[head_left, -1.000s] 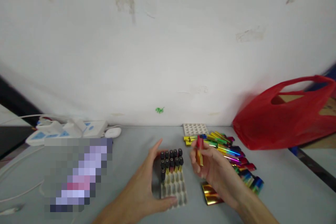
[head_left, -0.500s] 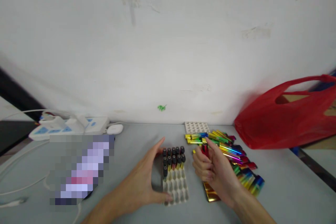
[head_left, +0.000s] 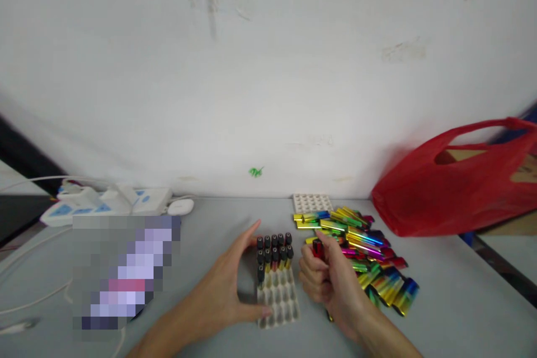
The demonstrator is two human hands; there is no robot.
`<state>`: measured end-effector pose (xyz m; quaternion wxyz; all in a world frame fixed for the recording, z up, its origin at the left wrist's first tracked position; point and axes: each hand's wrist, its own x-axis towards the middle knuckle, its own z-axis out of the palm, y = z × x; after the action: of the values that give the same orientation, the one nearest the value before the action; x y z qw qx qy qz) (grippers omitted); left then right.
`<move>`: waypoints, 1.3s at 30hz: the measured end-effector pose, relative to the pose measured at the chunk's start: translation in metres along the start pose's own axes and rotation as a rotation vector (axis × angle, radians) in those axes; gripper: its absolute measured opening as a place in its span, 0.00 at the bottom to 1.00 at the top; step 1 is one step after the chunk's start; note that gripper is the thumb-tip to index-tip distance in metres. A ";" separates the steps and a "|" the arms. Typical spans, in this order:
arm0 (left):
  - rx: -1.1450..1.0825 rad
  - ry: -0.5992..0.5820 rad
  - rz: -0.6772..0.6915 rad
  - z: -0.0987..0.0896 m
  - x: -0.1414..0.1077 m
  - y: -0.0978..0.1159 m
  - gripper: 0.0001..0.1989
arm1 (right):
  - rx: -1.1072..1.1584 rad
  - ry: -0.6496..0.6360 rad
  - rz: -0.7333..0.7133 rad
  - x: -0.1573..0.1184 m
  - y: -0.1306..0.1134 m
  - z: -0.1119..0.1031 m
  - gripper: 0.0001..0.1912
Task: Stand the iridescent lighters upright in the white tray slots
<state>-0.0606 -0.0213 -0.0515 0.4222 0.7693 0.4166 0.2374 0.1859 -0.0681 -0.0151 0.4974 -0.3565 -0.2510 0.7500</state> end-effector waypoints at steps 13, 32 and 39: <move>0.018 -0.011 -0.018 -0.002 0.002 0.005 0.68 | -0.026 0.100 -0.033 -0.002 0.007 0.003 0.34; 0.029 -0.019 -0.025 0.000 0.001 -0.003 0.68 | 0.031 0.026 0.041 -0.004 0.004 0.003 0.41; 0.009 -0.019 -0.035 0.002 0.001 -0.004 0.68 | -0.011 0.061 0.013 -0.002 0.009 0.000 0.36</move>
<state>-0.0608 -0.0204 -0.0557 0.4267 0.7659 0.4272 0.2209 0.1816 -0.0733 -0.0207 0.4981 -0.3837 -0.2375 0.7404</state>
